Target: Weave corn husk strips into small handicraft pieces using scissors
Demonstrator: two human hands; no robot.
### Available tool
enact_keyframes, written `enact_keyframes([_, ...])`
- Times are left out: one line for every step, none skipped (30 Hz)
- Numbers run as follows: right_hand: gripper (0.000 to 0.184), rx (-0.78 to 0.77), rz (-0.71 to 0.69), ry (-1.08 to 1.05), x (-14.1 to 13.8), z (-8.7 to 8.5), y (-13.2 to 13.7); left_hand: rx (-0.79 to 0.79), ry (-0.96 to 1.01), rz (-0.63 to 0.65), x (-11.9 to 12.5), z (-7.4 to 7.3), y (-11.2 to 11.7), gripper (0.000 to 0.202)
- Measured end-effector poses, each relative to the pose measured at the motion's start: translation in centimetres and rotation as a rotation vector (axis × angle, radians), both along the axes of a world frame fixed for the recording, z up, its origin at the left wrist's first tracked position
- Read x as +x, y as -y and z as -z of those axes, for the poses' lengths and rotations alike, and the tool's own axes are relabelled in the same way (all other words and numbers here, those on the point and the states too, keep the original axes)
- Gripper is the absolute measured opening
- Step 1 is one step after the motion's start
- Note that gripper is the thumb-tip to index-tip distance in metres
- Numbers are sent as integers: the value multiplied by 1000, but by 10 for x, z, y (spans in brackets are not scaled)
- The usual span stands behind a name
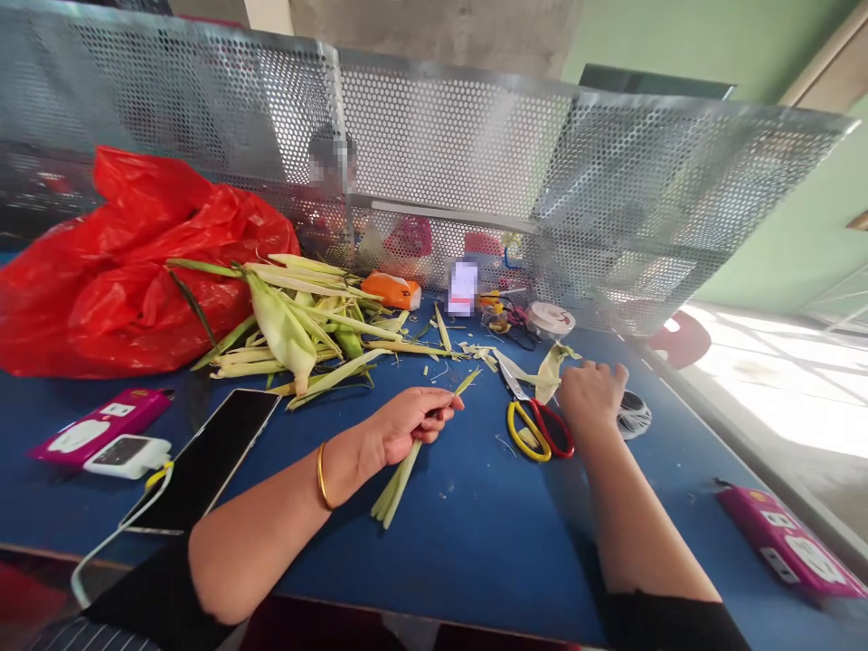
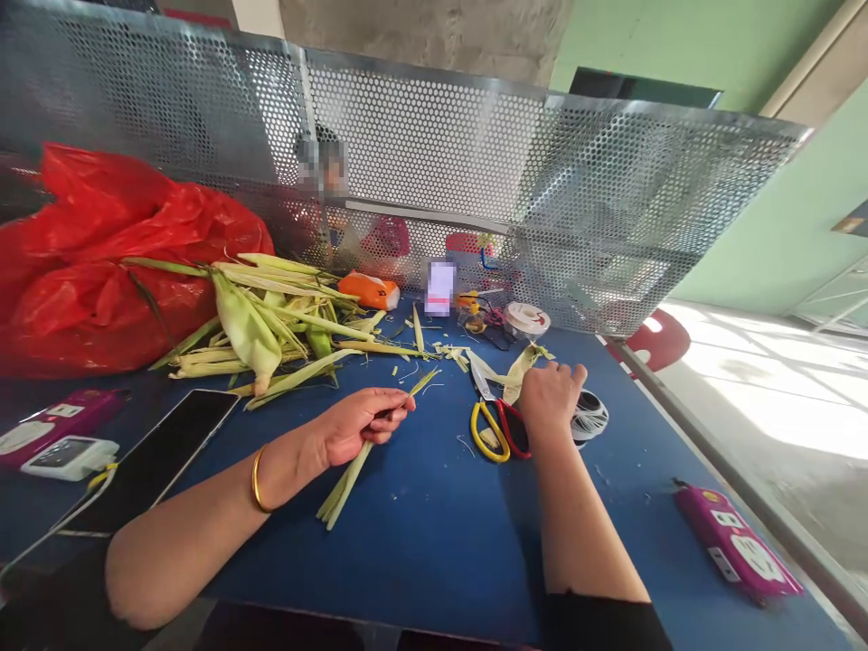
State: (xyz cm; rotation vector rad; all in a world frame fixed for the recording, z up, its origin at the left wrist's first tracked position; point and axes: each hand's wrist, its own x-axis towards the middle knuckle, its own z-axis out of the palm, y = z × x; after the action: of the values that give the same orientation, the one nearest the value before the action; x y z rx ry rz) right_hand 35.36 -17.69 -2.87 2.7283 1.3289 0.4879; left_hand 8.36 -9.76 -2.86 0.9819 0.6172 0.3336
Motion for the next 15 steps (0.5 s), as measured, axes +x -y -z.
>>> enact_keyframes([36,-19,18,21,3,3,0,-4,1,14,0,0,0,16])
enact_keyframes([35,-37,32,37,5,7,-1,-10,0,28,0,0,1,16])
enact_keyframes([35,-52,42,47,5,10,-2,-19,-1,37,0,-1,2,16])
enact_keyframes([35,-63,49,53,4,13,-3,-27,-2,44,0,-2,3,16])
enact_keyframes([36,-70,51,54,2,16,-4,-33,-3,47,0,-4,4,15])
enact_keyframes([36,-73,49,50,1,17,-6,-35,-1,47,0,-5,4,15])
enact_keyframes([36,-73,44,43,-1,18,-7,-34,0,45,0,-7,5,14])
enact_keyframes([36,-69,37,33,-3,17,-7,-31,1,46,0,-8,5,14])
enact_keyframes([36,-60,32,20,-4,15,-7,-26,1,48,-1,-8,6,14])
enact_keyframes([35,-47,32,4,-5,12,-7,-20,-1,52,-1,-9,5,15])
enact_keyframes([35,-32,38,-12,-6,7,-6,-13,-3,57,-1,-9,5,15])
enact_keyframes([35,-19,51,-26,-7,2,-4,-6,-5,63,-1,-9,5,15])
enact_keyframes([35,3,67,-42,-7,-4,-2,-3,-8,67,-1,-8,5,14])
enact_keyframes([35,33,80,-63,-7,-10,0,-1,-13,68,-1,-8,4,14])
enact_keyframes([35,76,84,-96,-6,-16,3,-1,-20,68,0,-7,4,14])
